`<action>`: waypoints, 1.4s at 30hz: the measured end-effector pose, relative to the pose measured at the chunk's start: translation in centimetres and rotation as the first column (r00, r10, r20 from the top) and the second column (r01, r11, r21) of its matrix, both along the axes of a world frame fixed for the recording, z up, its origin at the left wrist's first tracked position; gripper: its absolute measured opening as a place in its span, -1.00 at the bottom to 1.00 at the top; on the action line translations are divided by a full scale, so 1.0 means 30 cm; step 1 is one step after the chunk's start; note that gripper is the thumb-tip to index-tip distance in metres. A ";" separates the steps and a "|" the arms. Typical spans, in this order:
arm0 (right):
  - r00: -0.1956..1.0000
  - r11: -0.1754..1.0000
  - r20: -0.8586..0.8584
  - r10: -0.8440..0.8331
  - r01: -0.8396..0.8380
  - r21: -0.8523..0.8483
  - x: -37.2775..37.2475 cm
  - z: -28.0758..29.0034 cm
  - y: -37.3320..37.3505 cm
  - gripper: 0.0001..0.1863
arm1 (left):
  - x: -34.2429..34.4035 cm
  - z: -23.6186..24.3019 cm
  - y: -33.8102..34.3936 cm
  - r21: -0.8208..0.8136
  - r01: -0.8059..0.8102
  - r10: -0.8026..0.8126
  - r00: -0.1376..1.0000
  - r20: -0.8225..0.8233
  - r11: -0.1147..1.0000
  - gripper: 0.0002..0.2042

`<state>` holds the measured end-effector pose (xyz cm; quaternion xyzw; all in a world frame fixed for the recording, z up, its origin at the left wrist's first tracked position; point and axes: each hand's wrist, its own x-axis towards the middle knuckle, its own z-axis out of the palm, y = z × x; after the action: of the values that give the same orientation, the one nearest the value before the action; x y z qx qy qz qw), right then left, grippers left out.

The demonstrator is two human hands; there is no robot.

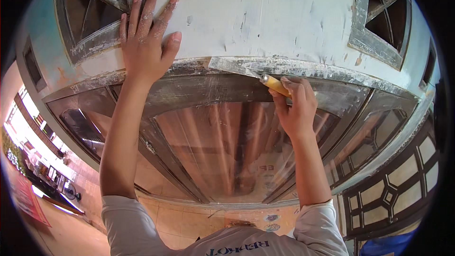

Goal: The person applies and smooths filler material around the edge of a wooden cabinet frame built into a wall, using a putty knife.

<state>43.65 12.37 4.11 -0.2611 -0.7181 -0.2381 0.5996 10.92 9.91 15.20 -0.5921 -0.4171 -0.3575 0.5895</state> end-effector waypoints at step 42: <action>-0.121 -0.078 -0.917 0.381 -0.992 0.099 0.489 -0.048 -0.008 -0.66 | 0.875 0.026 0.125 -0.155 0.027 -0.035 0.998 -0.049 0.988 -0.39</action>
<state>58.31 12.13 2.67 -0.0125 -0.4029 0.6246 0.6689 37.17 13.67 15.99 -0.6515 -0.4189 -0.3179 0.5468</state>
